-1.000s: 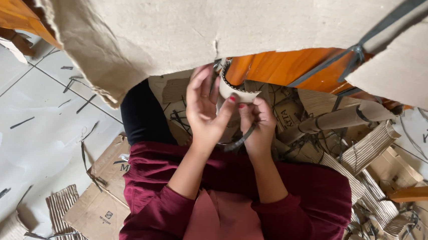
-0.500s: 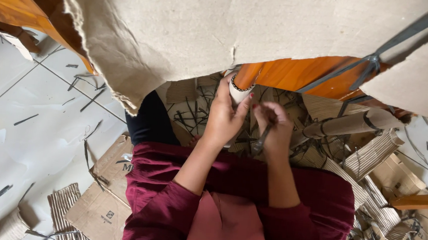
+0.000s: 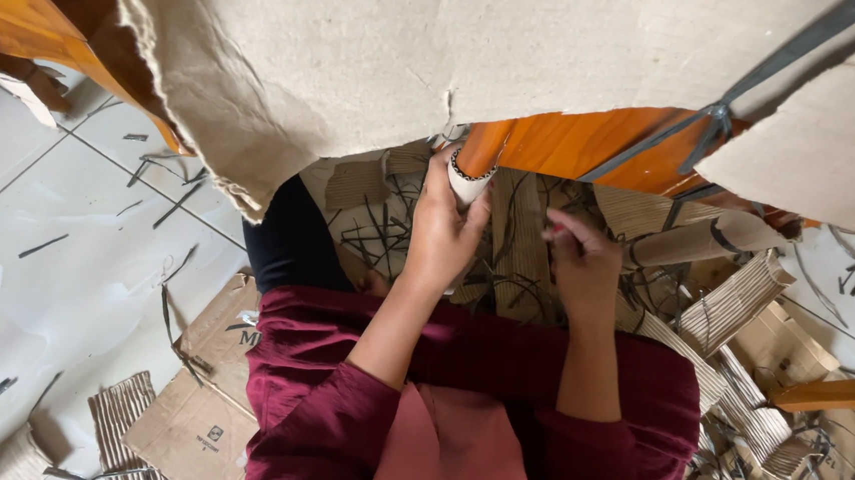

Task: Wrapping a wooden chair leg with cardboard and securing it with string

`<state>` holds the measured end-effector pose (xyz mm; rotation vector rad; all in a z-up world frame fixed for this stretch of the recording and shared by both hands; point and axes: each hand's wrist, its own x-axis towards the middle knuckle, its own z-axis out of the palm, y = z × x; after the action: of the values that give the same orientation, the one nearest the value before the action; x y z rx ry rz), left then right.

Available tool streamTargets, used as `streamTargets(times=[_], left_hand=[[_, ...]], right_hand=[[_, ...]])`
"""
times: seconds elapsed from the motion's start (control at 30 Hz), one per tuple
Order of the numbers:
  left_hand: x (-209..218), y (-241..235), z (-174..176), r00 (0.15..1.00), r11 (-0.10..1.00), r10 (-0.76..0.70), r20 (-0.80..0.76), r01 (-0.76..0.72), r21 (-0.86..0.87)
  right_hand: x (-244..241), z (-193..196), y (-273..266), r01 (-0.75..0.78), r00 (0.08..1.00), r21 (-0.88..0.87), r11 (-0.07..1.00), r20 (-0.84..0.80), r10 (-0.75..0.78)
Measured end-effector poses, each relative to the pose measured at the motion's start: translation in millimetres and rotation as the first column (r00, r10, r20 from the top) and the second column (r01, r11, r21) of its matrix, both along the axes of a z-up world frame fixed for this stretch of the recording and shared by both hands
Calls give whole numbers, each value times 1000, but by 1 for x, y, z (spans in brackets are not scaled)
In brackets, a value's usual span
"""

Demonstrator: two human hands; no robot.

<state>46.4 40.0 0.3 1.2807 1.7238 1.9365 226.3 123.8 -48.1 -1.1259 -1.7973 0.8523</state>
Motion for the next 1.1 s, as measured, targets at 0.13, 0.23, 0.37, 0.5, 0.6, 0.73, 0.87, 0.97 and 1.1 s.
streamTargets(times=[0.13, 0.23, 0.37, 0.5, 0.6, 0.73, 0.87, 0.97, 1.1], left_hand=[[0, -9, 18, 1000, 1000, -4, 7, 4, 14], [1, -6, 12, 996, 998, -24, 81, 19, 66], [-4, -4, 0, 995, 999, -21, 99, 17, 37], [-11, -12, 10, 993, 999, -19, 116, 15, 32], [-17, -7, -5, 980, 986, -110, 166, 87, 144], [-21, -5, -10, 899, 922, -304, 314, 194, 336], [-35, -11, -9, 856, 898, -397, 330, 288, 334], [-41, -10, -16, 830, 895, -427, 359, 333, 295], [-37, -23, 5, 772, 931, -364, 521, 295, 214]], right_hand=[[-50, 53, -41, 8, 965, 50, 999, -263, 5], [-73, 62, -53, -19, 944, 111, 994, -325, 55], [-95, 59, -63, -46, 926, 182, 982, -361, 111], [-100, 39, -59, -130, 894, 99, 987, -419, 160], [-102, 45, -57, -203, 900, 127, 971, -367, 236], [-115, 60, -71, -217, 897, 150, 965, -359, 257], [-121, 55, -73, -170, 928, 172, 970, -304, 216], [-122, 47, -66, -149, 939, 202, 968, -279, 203], [-127, 30, -61, -115, 915, 186, 976, -362, 176]])
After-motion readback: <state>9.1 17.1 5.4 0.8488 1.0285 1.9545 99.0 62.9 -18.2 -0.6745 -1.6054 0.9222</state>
